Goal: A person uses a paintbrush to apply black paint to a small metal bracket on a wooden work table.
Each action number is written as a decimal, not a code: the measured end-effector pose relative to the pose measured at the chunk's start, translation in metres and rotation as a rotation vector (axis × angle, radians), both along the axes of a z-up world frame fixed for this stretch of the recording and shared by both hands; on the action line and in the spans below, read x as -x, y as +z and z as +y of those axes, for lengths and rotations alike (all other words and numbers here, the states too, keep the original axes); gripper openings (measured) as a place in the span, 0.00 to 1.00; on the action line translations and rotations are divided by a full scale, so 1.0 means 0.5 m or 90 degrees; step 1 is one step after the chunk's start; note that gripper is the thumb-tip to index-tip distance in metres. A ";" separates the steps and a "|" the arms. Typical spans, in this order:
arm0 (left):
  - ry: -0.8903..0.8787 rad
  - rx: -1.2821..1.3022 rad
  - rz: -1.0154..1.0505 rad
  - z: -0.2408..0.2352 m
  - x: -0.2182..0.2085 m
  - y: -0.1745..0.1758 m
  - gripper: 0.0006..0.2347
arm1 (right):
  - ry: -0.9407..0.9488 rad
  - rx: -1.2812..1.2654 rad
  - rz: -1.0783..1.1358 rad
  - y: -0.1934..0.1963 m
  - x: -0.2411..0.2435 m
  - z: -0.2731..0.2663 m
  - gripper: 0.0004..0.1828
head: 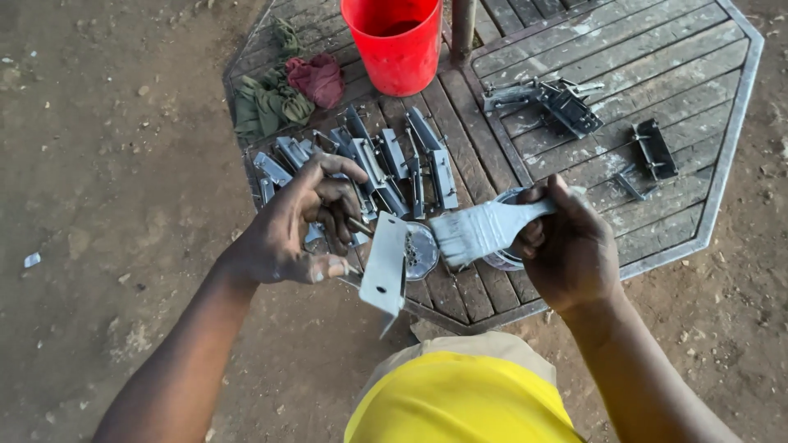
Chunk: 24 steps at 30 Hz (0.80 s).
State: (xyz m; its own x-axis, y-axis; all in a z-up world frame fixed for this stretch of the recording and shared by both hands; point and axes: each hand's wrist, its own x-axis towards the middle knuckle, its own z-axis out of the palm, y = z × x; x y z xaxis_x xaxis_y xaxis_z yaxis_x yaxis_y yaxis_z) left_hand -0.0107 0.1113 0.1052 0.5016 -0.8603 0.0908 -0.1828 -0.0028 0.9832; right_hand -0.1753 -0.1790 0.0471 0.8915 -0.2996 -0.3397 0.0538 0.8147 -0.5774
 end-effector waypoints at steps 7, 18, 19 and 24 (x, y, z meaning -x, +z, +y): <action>-0.010 0.009 -0.043 -0.010 0.029 0.030 0.43 | 0.134 0.094 -0.101 -0.001 -0.020 0.044 0.18; -0.012 0.034 -0.114 -0.002 0.048 0.024 0.46 | -0.079 0.412 -0.042 0.001 -0.046 -0.011 0.19; -0.010 0.035 -0.114 -0.006 0.051 0.029 0.46 | -0.077 0.413 -0.042 0.020 -0.040 -0.007 0.19; -0.044 0.096 -0.340 0.012 0.059 -0.006 0.52 | 0.186 0.326 -0.316 0.121 -0.015 0.020 0.16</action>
